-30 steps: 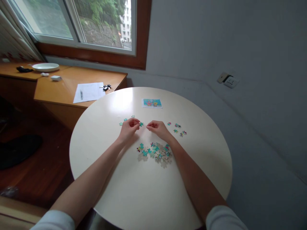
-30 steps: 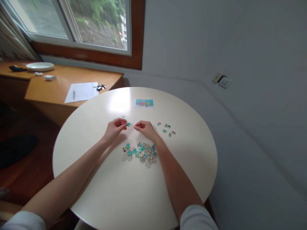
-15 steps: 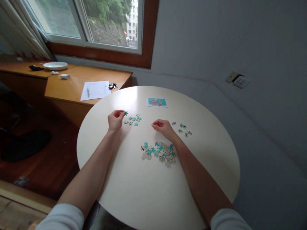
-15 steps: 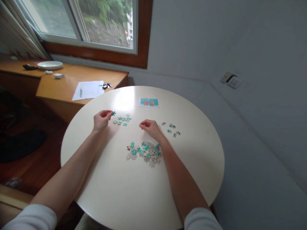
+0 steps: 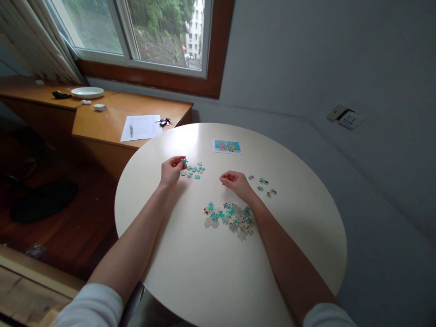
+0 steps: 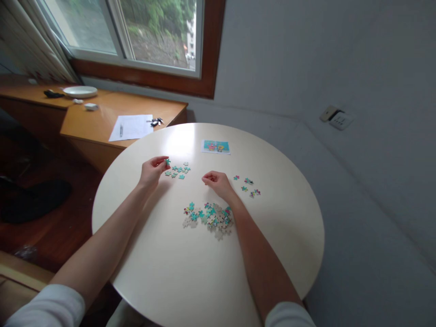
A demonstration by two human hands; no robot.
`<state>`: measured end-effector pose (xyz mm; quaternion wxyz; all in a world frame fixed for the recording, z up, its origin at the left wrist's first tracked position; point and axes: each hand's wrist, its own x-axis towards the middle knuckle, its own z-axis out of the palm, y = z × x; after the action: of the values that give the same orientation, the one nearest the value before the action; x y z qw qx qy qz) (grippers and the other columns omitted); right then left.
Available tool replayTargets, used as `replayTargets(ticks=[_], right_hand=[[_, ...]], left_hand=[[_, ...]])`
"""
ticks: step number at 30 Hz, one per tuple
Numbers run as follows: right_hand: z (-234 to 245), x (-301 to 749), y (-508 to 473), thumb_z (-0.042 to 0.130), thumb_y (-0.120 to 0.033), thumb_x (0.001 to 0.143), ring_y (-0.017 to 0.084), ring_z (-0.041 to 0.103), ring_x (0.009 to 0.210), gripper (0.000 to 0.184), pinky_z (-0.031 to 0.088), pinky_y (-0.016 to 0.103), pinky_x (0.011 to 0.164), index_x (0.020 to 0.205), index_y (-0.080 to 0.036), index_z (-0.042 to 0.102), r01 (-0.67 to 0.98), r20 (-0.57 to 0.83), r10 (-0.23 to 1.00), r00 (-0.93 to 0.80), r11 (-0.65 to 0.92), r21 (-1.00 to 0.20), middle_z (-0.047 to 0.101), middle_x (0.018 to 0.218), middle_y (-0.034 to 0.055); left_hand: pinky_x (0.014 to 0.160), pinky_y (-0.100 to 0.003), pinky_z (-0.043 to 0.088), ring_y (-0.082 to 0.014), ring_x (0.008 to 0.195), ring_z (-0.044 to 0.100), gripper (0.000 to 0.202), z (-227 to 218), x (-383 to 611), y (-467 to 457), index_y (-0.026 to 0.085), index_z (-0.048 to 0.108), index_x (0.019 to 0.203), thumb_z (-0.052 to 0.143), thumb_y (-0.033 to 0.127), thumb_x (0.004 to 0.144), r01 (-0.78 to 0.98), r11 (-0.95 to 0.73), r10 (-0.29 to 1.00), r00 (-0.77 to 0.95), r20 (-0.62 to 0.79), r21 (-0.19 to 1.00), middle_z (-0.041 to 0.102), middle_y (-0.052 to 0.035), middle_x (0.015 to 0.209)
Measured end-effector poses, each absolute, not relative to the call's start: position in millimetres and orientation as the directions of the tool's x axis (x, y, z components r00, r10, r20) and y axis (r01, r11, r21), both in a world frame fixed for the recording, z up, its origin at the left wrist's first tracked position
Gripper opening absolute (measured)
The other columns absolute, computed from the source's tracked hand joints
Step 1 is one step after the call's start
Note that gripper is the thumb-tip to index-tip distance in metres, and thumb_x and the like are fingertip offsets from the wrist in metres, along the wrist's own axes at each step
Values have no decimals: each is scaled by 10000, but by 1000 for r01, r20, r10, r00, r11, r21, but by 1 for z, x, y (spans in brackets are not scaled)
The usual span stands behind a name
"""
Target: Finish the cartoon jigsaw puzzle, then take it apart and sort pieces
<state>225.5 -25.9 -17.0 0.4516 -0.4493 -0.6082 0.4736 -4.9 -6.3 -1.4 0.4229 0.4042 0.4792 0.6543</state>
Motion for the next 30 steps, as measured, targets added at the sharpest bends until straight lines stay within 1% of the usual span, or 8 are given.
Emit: replayTargets(ticks=[4,8,12,17,21,30], right_hand=[[-17,225,-26,721,-405,602,109,537,588,280,438,265,600,700,-157,634,125,125,974,-188,150,-981,599,620,-6],[-16,225,-26,722,-411,600,112,542,587,284,445,267,598,697,-160,633,125,126,974,-189,151,-981,600,617,-5],[-15,225,-27,718,-410,604,112,541,583,278,446,267,595,698,-163,632,127,133,972,-195,159,-979,598,616,-5],[-14,225,-27,719,-417,600,112,536,582,283,450,269,595,698,-167,630,124,124,973,-195,150,-981,593,612,-9],[-13,225,-28,724,-413,593,111,537,588,283,455,271,606,693,-165,630,112,113,974,-194,137,-984,593,614,-10],[-15,225,-26,724,-429,589,115,543,588,298,457,273,603,692,-167,628,120,121,975,-189,145,-982,598,614,-6]], left_hand=[[646,-281,483,-107,567,577,274,-1,-4,-7,108,666,799,664,176,533,-176,-156,957,-271,105,972,601,3,626],[642,-274,472,-106,581,574,310,1,-4,-9,110,671,810,674,165,505,-164,-153,962,-251,109,975,608,-3,662],[689,-301,489,-115,612,582,331,2,-3,-11,110,673,817,699,165,492,-190,-141,969,-226,97,972,618,-16,695],[783,-359,516,-129,635,614,305,4,-4,-12,112,661,808,706,150,509,-319,-84,983,-181,27,944,632,-20,690],[834,-380,515,-129,640,629,285,5,-5,-12,102,649,808,696,121,527,-392,-67,986,-167,0,917,632,-22,675],[856,-395,499,-130,679,622,328,4,-6,-10,109,647,826,723,107,507,-410,-69,990,-139,12,910,618,-15,695]])
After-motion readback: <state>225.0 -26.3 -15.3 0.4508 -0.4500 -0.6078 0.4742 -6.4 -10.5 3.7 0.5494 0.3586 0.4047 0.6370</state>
